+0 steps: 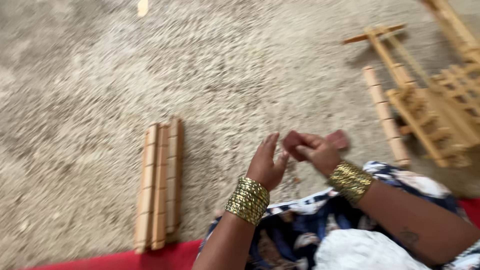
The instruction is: The person sits on a red mat and smooths a small wooden piece with a sanding block. They rotate the piece to sand different sides and then place it with other finished pieces. The person repeats this process with another wooden piece.
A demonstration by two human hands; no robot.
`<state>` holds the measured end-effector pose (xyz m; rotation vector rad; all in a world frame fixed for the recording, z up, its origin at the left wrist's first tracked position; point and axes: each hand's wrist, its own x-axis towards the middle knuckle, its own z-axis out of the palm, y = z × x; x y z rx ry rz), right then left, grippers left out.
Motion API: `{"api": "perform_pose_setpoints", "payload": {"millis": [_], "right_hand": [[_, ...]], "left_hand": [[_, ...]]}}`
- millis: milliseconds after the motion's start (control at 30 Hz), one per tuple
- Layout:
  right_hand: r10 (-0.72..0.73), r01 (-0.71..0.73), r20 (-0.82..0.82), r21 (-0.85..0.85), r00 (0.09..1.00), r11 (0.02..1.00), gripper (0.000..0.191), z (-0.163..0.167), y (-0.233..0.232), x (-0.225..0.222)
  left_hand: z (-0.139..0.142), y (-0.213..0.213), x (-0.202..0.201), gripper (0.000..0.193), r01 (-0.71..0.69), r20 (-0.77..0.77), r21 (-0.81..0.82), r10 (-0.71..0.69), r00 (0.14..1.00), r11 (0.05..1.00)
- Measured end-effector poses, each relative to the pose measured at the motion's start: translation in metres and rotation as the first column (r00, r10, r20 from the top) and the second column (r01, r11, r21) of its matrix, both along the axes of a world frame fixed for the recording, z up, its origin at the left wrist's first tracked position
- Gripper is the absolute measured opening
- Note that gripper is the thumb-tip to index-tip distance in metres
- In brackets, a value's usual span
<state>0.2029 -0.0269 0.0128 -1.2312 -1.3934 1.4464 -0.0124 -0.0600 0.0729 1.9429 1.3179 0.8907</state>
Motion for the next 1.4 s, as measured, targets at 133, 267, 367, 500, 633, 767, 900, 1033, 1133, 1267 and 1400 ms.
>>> {"api": "perform_pose_setpoints", "payload": {"millis": [133, 267, 367, 500, 633, 767, 900, 1033, 1133, 1267, 1400], "right_hand": [[-0.165, 0.181, 0.341, -0.017, 0.926, 0.983, 0.033, 0.013, 0.001, 0.122], [-0.349, 0.437, 0.457, -0.098, 0.818, 0.894, 0.028, 0.015, -0.005, 0.198], [-0.459, 0.499, 0.247, -0.128, 0.853, 0.857, 0.025, 0.011, -0.008, 0.223], [-0.405, 0.431, 0.15, -0.277, 0.902, 0.859, 0.031, 0.009, -0.006, 0.229], [-0.335, 0.419, 0.287, -0.318, 0.897, 0.85, 0.023, 0.008, 0.001, 0.224], [-0.286, 0.419, 0.495, -0.182, 0.821, 0.89, 0.021, 0.005, 0.007, 0.219], [-0.283, 0.407, 0.551, -0.115, 0.785, 0.906, 0.02, 0.001, 0.011, 0.216], [-0.21, 0.461, 0.592, -0.309, 0.778, 0.832, 0.023, -0.002, 0.014, 0.215], [-0.224, 0.416, 0.468, -0.362, 0.855, 0.834, 0.026, -0.004, 0.015, 0.214], [-0.284, 0.418, 0.343, -0.429, 0.895, 0.801, 0.026, -0.006, 0.015, 0.214], [-0.369, 0.435, 0.236, -0.395, 0.899, 0.809, 0.026, -0.007, 0.016, 0.214]], "left_hand": [[-0.03, 0.027, 0.078, 0.054, 0.063, 0.542, -0.429, 0.201, 0.816, 0.901], [-0.068, 0.03, 0.172, 0.047, 0.129, 0.729, -0.418, 0.248, 0.638, 0.899], [-0.085, 0.03, 0.236, 0.042, 0.23, 0.738, -0.591, 0.402, 0.543, 0.773], [-0.09, 0.04, 0.3, 0.039, 0.324, 0.775, -0.545, 0.318, 0.545, 0.773], [-0.089, 0.061, 0.327, 0.035, 0.358, 0.794, -0.568, 0.38, 0.474, 0.741], [-0.084, 0.072, 0.33, 0.035, 0.238, 0.614, -0.751, 0.518, 0.595, 0.616], [-0.083, 0.067, 0.323, 0.038, 0.174, 0.39, -0.894, 0.527, 0.755, 0.413], [-0.094, 0.069, 0.325, 0.042, 0.286, 0.545, -0.818, 0.514, 0.662, 0.499], [-0.104, 0.071, 0.325, 0.046, 0.342, 0.621, -0.763, 0.476, 0.623, 0.548], [-0.116, 0.069, 0.321, 0.045, 0.339, 0.558, -0.824, 0.547, 0.625, 0.454], [-0.126, 0.075, 0.32, 0.052, 0.314, 0.583, -0.763, 0.391, 0.713, 0.565]]}}
